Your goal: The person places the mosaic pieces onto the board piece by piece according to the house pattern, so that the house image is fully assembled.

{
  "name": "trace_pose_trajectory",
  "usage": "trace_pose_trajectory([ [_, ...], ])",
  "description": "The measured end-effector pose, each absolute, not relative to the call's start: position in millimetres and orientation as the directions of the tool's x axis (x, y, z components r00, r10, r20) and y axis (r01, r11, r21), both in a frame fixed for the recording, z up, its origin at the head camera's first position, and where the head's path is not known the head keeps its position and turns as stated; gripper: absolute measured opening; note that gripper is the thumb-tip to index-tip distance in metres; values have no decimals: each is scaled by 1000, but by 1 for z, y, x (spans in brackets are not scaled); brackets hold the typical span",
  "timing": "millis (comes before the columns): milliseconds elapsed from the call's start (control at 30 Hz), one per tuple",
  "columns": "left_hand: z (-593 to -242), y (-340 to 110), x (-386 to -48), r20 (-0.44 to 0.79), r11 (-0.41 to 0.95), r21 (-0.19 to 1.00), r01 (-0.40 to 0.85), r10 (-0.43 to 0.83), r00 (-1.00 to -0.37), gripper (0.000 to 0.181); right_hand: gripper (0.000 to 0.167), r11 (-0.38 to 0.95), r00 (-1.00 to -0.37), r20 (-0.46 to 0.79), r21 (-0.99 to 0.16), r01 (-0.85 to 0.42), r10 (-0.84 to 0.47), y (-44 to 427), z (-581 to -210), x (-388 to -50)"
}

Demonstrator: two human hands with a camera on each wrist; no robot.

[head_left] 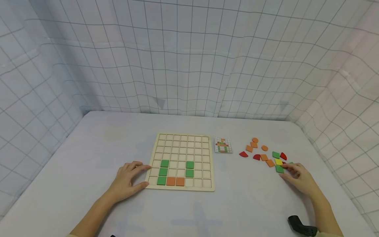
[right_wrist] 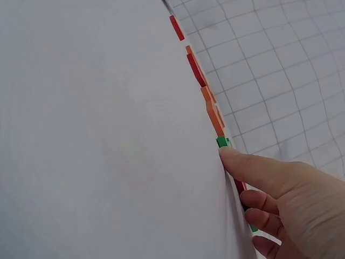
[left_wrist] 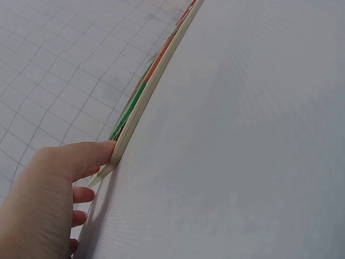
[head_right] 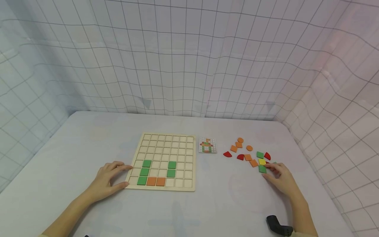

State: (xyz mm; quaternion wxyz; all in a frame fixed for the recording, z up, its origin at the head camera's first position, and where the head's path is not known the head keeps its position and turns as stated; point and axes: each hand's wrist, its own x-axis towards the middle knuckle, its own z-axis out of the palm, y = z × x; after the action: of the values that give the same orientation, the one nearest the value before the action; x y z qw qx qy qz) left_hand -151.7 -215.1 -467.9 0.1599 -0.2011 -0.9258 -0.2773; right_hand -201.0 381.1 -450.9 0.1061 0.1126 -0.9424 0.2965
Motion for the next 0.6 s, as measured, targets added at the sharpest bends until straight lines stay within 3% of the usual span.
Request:
trace_pose_trajectory([
  [600,-470,-215,-151,418,759,445,476,294,-859,45,21,791,-927,338,-517,-326,-161,380,-455,-200],
])
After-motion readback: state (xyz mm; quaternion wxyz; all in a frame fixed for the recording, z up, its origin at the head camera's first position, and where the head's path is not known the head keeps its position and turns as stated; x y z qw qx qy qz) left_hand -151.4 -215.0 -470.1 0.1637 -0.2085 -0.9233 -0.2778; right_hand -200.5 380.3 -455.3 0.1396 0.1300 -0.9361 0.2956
